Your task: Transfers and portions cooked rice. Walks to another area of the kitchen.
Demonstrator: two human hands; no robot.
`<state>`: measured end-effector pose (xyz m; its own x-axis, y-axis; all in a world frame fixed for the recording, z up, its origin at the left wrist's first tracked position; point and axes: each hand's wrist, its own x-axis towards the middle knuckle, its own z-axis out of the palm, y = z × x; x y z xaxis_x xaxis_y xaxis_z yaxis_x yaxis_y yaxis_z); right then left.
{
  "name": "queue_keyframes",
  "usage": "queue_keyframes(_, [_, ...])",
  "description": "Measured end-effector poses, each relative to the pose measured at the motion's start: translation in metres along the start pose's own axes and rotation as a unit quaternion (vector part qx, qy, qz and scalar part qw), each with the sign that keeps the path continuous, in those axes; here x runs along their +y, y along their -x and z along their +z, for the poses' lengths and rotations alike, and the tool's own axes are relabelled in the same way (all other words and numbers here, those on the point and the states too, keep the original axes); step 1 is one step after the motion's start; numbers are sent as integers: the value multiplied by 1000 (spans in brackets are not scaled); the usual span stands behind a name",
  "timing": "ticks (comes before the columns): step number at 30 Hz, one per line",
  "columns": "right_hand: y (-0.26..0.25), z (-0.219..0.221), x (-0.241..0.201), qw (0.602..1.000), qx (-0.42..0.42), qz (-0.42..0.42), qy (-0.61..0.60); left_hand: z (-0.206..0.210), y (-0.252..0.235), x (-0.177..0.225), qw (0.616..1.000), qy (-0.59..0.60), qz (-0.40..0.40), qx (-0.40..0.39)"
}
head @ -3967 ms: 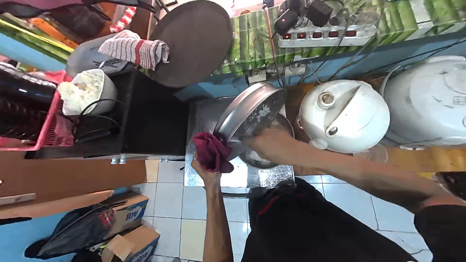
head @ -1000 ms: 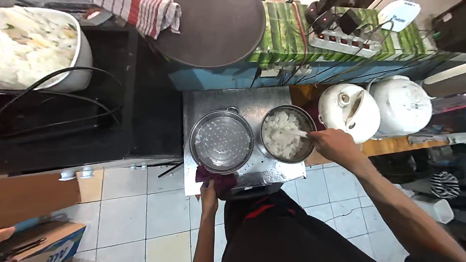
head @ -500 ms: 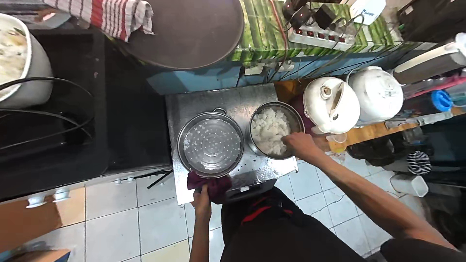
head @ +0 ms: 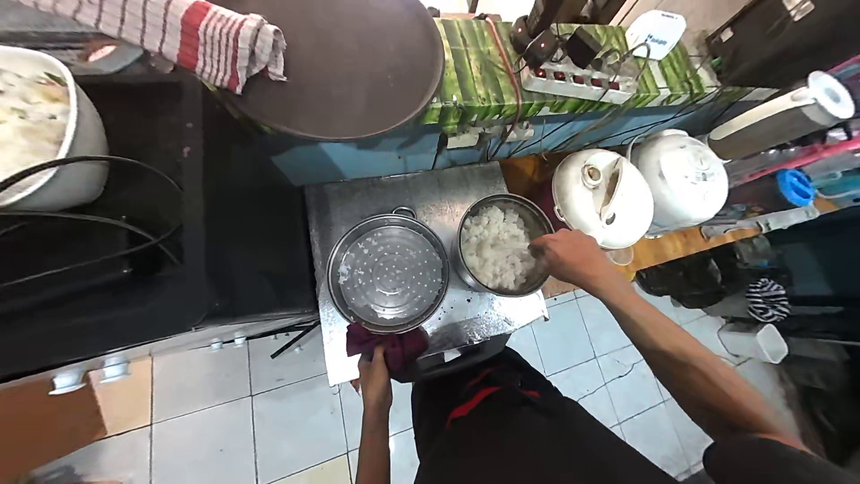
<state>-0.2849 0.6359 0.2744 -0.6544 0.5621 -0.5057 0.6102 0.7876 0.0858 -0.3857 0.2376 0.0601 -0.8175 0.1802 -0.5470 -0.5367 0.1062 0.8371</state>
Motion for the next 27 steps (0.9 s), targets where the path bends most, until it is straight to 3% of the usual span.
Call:
queue_keyframes(4, [-17, 38, -5, 999, -37, -11, -4, 1, 1, -1, 1000, 1, -3, 5])
queue_keyframes(9, [5, -9, 6, 1000, 4, -19, -1, -18, 6, 0, 999, -10, 22, -31])
queue_keyframes(13, [-21, 36, 5, 997, -45, -52, -25, -27, 13, 6, 1000, -2, 11, -29])
queue_keyframes(18, [-8, -5, 3, 998, -5, -56, 4, -53, 20, 22, 997, -63, 15, 28])
queue_keyframes(21, [-12, 6, -1, 998, -24, -59, 1, -63, 32, 38, 995, -63, 38, 74])
queue_keyframes(24, [-28, 33, 9, 997, -38, -66, -14, -51, 44, 56, 995, -40, 64, 71])
queue_keyframes(27, [-12, 8, 18, 996, -12, -89, -17, -14, 59, 72, 995, -15, 78, 54])
